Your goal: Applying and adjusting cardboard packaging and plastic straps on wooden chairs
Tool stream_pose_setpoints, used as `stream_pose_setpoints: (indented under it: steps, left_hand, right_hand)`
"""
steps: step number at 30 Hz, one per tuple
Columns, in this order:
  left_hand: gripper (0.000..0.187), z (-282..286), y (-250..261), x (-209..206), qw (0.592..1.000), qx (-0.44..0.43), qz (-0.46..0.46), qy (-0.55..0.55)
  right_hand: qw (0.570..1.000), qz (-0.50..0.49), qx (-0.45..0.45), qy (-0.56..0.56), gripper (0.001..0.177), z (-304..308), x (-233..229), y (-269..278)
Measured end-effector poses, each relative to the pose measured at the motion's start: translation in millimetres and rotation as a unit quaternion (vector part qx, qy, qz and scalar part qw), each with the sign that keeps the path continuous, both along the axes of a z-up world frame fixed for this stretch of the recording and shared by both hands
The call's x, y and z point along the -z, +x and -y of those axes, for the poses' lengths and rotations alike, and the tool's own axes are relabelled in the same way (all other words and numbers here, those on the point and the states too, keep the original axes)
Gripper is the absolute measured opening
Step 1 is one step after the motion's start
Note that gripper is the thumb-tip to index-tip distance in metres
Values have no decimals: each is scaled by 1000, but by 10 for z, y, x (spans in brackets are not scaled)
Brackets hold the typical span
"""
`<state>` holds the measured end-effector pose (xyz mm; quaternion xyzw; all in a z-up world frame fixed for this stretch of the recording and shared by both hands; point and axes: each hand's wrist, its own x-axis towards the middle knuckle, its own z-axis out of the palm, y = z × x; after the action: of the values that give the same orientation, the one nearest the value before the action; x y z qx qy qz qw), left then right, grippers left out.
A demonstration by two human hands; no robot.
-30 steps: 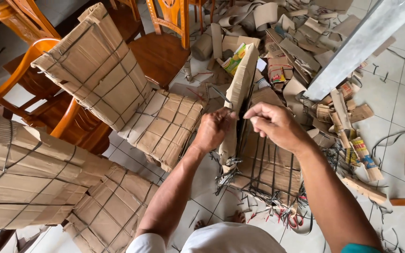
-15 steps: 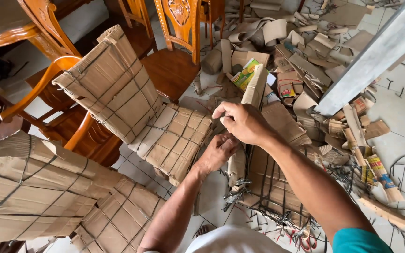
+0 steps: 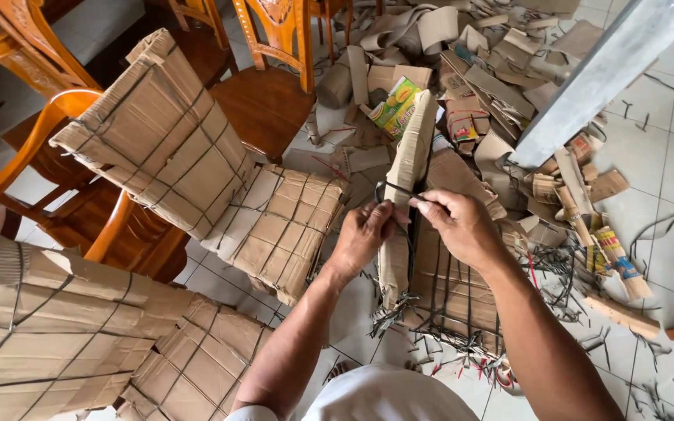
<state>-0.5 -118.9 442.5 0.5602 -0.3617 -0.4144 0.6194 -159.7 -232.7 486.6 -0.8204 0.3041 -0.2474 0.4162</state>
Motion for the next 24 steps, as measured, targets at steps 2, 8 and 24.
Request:
stream_pose_setpoints:
  steps: [2, 8, 24]
  left_hand:
    - [41, -45, 17, 9, 999, -21, 20, 26]
    - [40, -33, -74, 16, 994, -51, 42, 91]
    - [44, -86, -220, -250, 990, -46, -17, 129]
  right_hand:
    - [999, 19, 30, 11, 18, -65, -14, -161]
    - [988, 124, 64, 72, 19, -159, -127, -299]
    - [971, 146, 48, -186, 32, -296, 419, -170]
